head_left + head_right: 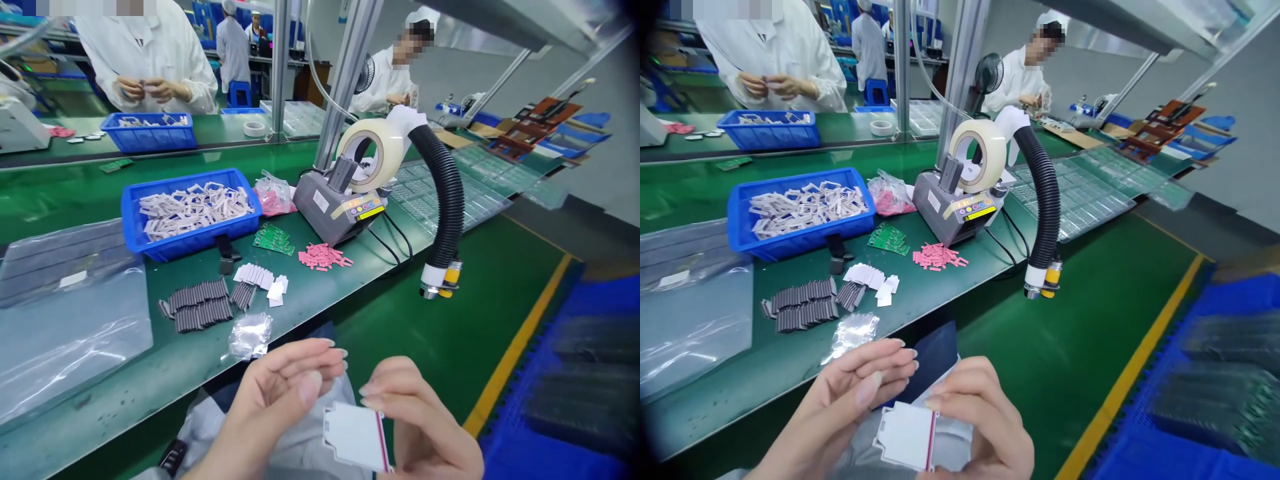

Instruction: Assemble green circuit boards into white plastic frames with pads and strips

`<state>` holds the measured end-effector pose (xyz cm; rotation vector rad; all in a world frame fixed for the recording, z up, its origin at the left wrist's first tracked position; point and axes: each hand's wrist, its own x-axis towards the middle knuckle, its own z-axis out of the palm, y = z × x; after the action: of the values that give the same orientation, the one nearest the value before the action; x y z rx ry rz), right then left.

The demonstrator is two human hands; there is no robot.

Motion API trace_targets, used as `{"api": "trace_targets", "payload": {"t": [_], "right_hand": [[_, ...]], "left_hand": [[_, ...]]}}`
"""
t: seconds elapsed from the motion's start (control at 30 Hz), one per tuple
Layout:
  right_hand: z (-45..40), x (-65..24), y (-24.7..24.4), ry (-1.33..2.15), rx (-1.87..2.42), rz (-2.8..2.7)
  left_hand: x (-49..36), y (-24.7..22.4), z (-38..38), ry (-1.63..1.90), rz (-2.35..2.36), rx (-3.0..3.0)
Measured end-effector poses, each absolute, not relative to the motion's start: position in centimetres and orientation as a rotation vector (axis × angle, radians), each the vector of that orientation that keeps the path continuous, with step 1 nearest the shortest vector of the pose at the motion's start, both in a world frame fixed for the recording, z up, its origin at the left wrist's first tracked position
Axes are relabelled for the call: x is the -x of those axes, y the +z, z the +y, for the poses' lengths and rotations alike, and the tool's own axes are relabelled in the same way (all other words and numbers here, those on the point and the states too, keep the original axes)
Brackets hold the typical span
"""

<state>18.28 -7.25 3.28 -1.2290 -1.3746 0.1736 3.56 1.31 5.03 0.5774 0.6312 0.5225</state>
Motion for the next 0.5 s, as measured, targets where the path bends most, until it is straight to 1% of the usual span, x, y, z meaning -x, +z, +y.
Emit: {"api": "trace_targets", "payload": {"t": [0.23,0.5], "right_hand": [[-6.3,-19.0,2.7,0.243,1.258,-1.357],[-5.7,-19.3,1.9,0.298,1.266,-1.303]], "left_hand": [[-4.4,4.5,2.1,0.461,0.673,-0.492],[-5.5,3.9,2.6,0.411,0.6,-0.345]]}}
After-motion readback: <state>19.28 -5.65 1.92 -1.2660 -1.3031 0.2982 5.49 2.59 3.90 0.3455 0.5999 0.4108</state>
